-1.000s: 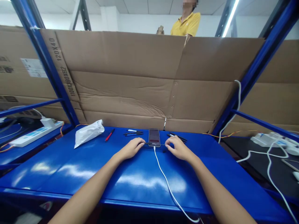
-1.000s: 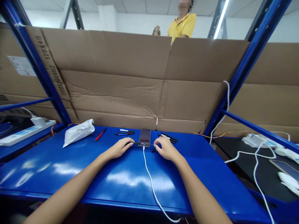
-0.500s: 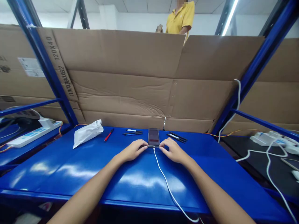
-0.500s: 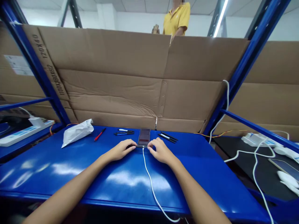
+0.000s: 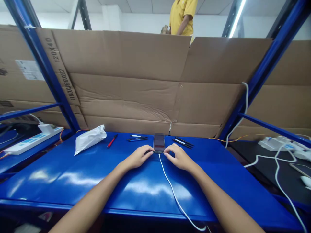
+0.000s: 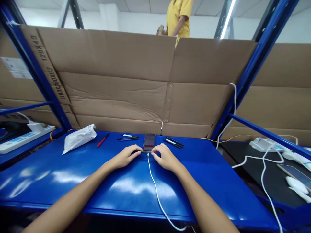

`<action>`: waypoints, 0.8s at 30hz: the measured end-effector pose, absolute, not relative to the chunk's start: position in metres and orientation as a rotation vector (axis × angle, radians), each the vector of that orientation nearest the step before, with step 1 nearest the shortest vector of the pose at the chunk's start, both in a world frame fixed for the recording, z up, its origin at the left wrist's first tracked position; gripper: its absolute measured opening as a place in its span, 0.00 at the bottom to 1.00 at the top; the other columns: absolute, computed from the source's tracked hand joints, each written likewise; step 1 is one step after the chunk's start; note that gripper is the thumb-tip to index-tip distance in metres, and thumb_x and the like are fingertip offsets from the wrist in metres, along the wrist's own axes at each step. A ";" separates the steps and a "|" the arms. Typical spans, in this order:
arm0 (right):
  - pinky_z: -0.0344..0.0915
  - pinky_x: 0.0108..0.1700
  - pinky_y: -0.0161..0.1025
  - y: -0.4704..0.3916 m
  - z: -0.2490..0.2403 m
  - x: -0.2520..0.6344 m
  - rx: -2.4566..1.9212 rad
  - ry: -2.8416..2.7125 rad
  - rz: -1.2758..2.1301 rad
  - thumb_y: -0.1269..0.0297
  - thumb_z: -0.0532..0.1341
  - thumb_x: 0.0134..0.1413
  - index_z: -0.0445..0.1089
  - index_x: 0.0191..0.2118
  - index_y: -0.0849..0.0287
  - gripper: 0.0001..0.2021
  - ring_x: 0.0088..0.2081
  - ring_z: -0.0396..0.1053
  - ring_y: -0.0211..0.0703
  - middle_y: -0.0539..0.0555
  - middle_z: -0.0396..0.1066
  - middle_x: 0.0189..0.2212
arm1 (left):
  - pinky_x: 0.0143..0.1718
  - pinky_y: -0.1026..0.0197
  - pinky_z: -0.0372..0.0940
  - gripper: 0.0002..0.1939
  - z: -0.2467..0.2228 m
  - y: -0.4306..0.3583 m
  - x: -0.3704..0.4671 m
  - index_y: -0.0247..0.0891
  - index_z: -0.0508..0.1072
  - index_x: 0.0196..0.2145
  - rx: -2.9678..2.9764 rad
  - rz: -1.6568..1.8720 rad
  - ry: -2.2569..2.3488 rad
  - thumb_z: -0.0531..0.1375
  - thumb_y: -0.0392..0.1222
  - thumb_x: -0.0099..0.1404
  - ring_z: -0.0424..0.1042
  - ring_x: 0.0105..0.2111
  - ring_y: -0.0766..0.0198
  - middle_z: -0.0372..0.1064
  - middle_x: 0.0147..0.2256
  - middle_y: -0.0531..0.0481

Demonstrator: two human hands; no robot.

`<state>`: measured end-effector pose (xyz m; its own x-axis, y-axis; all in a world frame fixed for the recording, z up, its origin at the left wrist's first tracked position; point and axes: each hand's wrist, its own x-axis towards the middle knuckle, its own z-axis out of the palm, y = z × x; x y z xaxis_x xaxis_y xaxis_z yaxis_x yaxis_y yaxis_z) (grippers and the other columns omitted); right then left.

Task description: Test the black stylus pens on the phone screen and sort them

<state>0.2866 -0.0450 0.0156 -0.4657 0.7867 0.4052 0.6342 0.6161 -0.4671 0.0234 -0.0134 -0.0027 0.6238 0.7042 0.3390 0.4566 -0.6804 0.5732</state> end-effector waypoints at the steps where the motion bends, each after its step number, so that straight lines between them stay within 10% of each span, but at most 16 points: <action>1: 0.67 0.46 0.45 -0.045 0.015 0.286 -1.114 -2.248 0.336 0.65 0.59 0.66 0.75 0.39 0.56 0.07 0.42 0.70 0.48 0.55 0.76 0.37 | 0.52 0.56 0.65 0.15 -0.003 -0.014 0.024 0.39 0.74 0.49 2.410 0.767 0.920 0.52 0.47 0.77 0.73 0.48 0.56 0.75 0.47 0.45; 24: 0.63 0.49 0.47 -0.030 0.003 0.311 -1.241 -2.440 0.251 0.71 0.64 0.58 0.77 0.36 0.55 0.05 0.44 0.68 0.52 0.55 0.75 0.37 | 0.51 0.57 0.67 0.15 -0.002 -0.014 0.024 0.41 0.78 0.49 2.447 0.747 0.950 0.55 0.49 0.74 0.75 0.47 0.55 0.78 0.48 0.47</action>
<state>0.3113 -0.0300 0.0029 -0.5321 0.8057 0.2601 0.7358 0.5921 -0.3288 0.0235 -0.0144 -0.0022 0.6241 0.7079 0.3306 0.4883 -0.6838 0.5422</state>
